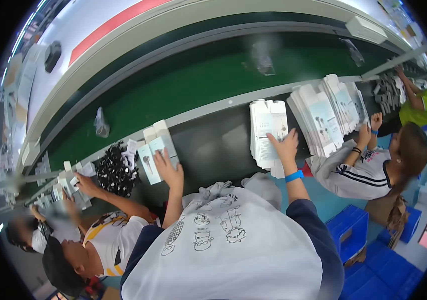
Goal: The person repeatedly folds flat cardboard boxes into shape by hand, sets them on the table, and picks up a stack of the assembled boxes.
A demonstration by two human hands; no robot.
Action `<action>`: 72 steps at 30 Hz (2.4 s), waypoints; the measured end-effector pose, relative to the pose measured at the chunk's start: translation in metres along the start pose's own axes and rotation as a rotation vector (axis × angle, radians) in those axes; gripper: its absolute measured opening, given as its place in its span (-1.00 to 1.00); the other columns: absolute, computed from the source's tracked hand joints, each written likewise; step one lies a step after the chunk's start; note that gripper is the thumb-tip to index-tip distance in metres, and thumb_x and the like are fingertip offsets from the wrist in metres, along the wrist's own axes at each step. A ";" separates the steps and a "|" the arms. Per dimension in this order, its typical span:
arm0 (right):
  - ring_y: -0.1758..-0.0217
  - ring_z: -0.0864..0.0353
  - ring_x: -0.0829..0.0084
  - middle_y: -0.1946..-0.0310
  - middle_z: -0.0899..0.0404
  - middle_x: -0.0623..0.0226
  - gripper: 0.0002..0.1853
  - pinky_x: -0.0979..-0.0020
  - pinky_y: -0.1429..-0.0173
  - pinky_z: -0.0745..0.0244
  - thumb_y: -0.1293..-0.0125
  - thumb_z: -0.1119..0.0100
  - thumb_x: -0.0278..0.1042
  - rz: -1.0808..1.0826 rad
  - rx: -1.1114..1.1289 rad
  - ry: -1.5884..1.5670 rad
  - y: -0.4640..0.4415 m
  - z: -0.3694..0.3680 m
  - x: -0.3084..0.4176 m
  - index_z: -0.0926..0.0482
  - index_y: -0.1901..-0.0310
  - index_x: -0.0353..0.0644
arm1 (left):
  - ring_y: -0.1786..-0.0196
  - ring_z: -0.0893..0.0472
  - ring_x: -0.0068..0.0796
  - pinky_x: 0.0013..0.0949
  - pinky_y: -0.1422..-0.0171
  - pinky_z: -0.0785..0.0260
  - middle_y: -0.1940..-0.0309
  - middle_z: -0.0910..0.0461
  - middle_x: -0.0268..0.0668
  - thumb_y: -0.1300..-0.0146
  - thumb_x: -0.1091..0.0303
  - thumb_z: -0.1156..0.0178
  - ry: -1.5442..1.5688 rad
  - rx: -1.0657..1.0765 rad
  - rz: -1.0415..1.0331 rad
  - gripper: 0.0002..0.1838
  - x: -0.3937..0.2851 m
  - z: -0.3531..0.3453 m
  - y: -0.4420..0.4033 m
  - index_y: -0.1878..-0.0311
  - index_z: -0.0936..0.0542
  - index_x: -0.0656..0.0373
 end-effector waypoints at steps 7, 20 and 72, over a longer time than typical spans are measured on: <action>0.25 -0.60 0.11 0.22 -0.61 0.03 -0.71 0.24 0.14 -0.49 -0.23 -0.29 -0.29 0.338 -0.256 -0.245 0.029 0.060 0.044 -0.60 0.16 -0.36 | -0.45 -0.10 0.15 0.09 -0.48 0.07 -0.38 -0.11 0.16 0.01 0.29 -0.40 0.137 -0.032 -0.077 -0.11 -0.046 0.010 -0.017 -0.38 -0.19 0.28; -0.18 -0.45 0.39 -0.17 -0.49 0.17 -0.55 0.29 -0.24 -0.34 -0.20 -0.10 -0.39 0.464 0.574 -1.113 0.080 0.104 0.157 -0.49 -0.14 -0.32 | -0.34 -0.14 0.12 0.06 -0.43 0.04 -0.31 -0.06 0.13 0.39 0.20 -0.58 0.343 0.104 -0.138 0.45 -0.185 0.107 -0.050 -0.48 0.25 0.32; -0.09 -0.37 0.01 -0.08 -0.38 0.03 -0.42 0.14 -0.10 -0.32 -0.03 -0.31 0.12 1.268 0.548 -1.051 0.092 0.122 0.228 -0.55 0.01 -0.14 | -0.24 -0.38 -0.21 -0.18 -0.28 -0.25 -0.17 -0.33 -0.01 0.32 0.42 -0.53 1.435 0.302 -0.285 0.17 -0.189 0.147 -0.048 -0.40 -0.02 0.13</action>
Point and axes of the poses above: each hand's wrist, its own y-axis away from the middle knuckle, its own z-axis out of the back of the hand, x = y × z, the point moved 1 cm from there along -y, towards the middle knuckle
